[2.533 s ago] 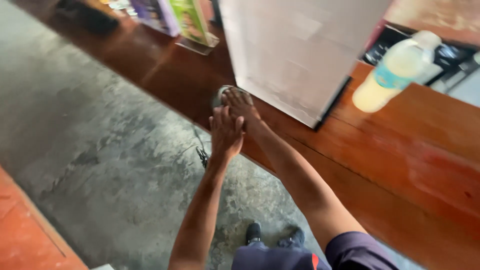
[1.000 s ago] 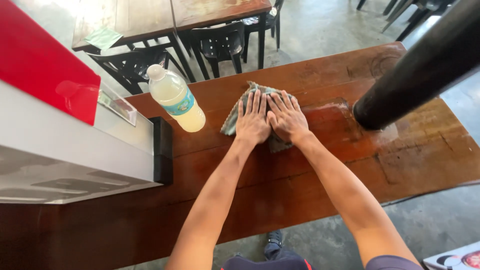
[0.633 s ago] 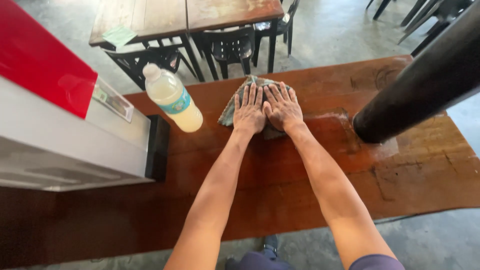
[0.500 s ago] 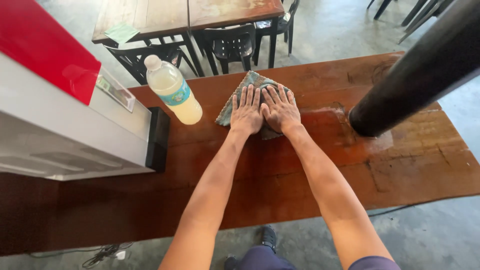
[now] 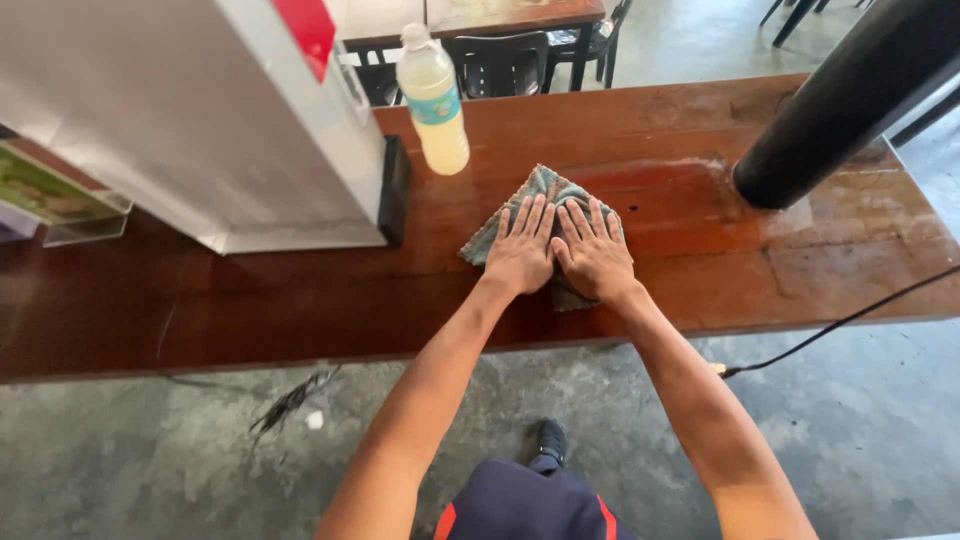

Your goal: Wiping down a wooden counter and a white display case using a cloth.

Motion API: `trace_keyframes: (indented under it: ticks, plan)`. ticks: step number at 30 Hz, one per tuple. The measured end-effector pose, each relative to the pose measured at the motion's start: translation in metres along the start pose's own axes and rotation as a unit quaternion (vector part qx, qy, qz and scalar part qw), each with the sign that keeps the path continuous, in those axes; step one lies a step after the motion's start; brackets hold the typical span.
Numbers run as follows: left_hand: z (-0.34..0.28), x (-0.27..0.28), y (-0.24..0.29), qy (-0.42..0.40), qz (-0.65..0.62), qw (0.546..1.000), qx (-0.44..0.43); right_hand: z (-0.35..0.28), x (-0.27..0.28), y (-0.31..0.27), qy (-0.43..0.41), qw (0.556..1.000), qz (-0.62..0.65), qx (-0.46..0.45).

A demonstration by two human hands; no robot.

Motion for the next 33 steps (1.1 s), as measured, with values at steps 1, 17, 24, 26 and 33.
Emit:
trace_keyframes:
  ticks: [1, 17, 24, 26, 33]
  plan:
    - [-0.014, -0.003, -0.003, 0.001, -0.002, 1.0, 0.001, -0.01, -0.002, -0.011, -0.001, 1.0, -0.002, 0.002]
    - [-0.238, 0.03, -0.04, 0.298, -0.114, 0.947, -0.045, -0.161, 0.051, -0.193, 0.201, 0.969, 0.053, 0.132]
    - [-0.284, 0.066, -0.067, 0.291, -0.212, 0.932, -0.039, -0.185, 0.067, -0.224, 0.266, 0.941, 0.165, 0.127]
    - [-0.3, 0.056, -0.079, 0.315, -0.224, 0.92, -0.054, -0.19, 0.056, -0.232, 0.263, 0.932, 0.217, 0.125]
    - [-0.371, 0.005, -0.12, 0.002, -0.484, 0.86, 0.163, -0.207, -0.052, -0.253, 0.052, 0.757, 0.651, -0.005]
Point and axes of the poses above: each hand's wrist, its own z-axis towards the middle knuckle, its own x-axis out of the back of the hand, y = z × x, the point moved 10 cm from there along z, towards the middle knuckle
